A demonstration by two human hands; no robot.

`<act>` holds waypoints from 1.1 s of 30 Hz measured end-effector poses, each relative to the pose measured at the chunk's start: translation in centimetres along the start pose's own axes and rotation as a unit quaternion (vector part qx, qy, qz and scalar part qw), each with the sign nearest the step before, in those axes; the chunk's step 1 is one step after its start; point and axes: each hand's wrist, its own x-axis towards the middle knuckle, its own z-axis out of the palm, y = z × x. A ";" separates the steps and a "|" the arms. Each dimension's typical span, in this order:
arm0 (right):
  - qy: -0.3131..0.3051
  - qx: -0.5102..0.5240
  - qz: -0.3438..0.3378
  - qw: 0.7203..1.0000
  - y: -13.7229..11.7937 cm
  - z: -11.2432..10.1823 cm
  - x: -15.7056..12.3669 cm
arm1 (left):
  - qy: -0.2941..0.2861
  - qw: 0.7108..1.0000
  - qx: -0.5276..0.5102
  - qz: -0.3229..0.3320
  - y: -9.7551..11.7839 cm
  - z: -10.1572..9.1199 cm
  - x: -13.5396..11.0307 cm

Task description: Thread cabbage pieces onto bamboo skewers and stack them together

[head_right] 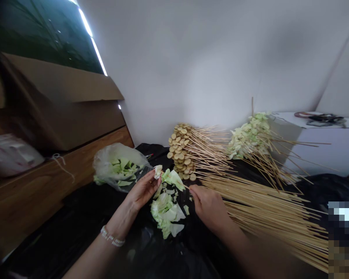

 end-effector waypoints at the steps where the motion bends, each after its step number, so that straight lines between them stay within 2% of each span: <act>1: -0.001 -0.002 -0.001 1.000 0.0 0.0 0.0 | 0.000 1.000 -0.002 0.002 0.0 0.0 0.0; 12: 0.006 -0.052 -0.011 0.999 0.2 0.6 -0.3 | 0.002 0.999 -0.001 0.036 0.0 -0.3 0.3; 18: -0.022 -0.071 0.007 0.997 -0.2 0.7 -0.3 | 0.010 0.997 0.030 0.064 -0.5 -0.5 0.4; 26: -0.028 -0.075 0.017 0.997 -0.1 1.3 -0.6 | 0.009 0.998 0.048 0.041 -0.6 -0.1 0.1; 33: -0.061 -0.022 0.027 0.998 -0.4 1.5 -0.7 | 0.006 0.997 0.062 0.039 -0.7 -0.1 0.1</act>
